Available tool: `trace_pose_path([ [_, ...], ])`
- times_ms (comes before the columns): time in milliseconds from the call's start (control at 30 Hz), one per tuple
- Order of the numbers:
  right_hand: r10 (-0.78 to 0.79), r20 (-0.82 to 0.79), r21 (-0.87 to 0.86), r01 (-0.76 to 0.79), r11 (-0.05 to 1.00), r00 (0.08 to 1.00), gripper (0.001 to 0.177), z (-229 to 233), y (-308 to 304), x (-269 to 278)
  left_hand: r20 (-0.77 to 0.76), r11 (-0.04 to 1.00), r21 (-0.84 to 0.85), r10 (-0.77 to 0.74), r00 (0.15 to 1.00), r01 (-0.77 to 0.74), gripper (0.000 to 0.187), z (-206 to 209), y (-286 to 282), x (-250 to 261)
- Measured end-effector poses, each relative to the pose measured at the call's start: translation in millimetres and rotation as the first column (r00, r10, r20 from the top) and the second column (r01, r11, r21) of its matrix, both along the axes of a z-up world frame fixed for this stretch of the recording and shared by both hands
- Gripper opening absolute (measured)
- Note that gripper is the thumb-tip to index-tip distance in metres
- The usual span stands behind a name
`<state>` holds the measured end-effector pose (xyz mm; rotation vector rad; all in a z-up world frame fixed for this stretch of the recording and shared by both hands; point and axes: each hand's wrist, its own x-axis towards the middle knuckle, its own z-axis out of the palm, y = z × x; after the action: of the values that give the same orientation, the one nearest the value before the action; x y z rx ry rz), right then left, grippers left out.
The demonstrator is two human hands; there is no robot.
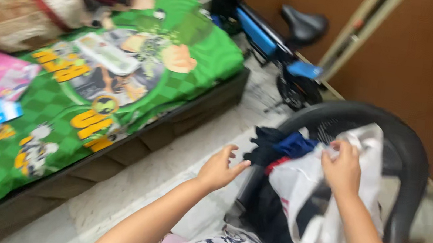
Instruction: The person smooths a bedsheet, then walks to a cluttered bed and begins sorting clothes. They pick up various garments, place them into a white plastic bag, and gather several books from the bed, carrying them toward a table.
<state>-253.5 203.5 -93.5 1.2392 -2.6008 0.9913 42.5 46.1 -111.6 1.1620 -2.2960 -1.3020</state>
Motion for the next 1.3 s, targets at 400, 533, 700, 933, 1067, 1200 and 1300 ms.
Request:
trace_pose_path([
  [400, 0.508, 0.090, -0.145, -0.494, 0.858, 0.857, 0.019, 6.9, -187.3, 253.4, -0.094, 0.823, 0.136, 0.566, 0.819, -0.552, 0.066, -20.0, -68.0, 291.0],
  [533, 0.603, 0.094, -0.130, -0.591, 0.796, 0.792, 0.016, 25.3, -245.0, 332.1, -0.176, 0.740, 0.131, 0.672, 0.719, -0.660, 0.063, -24.8, -74.3, 390.7],
  [700, 0.762, 0.127, -0.239, -0.726, 0.645, 0.636, 0.014, 41.7, -312.3, 454.8, -0.193, 0.621, 0.202, 0.784, 0.590, -0.758, 0.062, -24.0, -65.3, 502.8],
  [933, 0.918, 0.148, -0.227, -0.891, 0.393, 0.368, 0.009, 21.0, -365.2, 597.7, -0.196, 0.445, 0.277, 0.894, 0.403, -0.851, 0.060, -30.7, -50.0, 604.8],
  [1067, 0.909, 0.205, -0.126, -0.911, 0.392, 0.362, 0.009, 1.0, -415.6, 643.9, -0.187, 0.360, 0.322, 0.931, 0.314, -0.876, 0.058, -37.4, -63.9, 636.7],
  [1200, 0.923, 0.213, -0.137, -0.925, 0.353, 0.321, 0.009, -43.0, -487.3, 693.5, -0.110, 0.329, 0.318, 0.944, 0.310, -0.889, 0.059, -52.3, -102.7, 679.0],
  [1300, 0.932, 0.229, -0.147, -0.936, 0.319, 0.282, 0.008, -82.2, -548.7, 742.0, -0.075, 0.290, 0.334, 0.957, 0.282, -0.897, 0.060, -64.2, -143.1, 720.7],
])
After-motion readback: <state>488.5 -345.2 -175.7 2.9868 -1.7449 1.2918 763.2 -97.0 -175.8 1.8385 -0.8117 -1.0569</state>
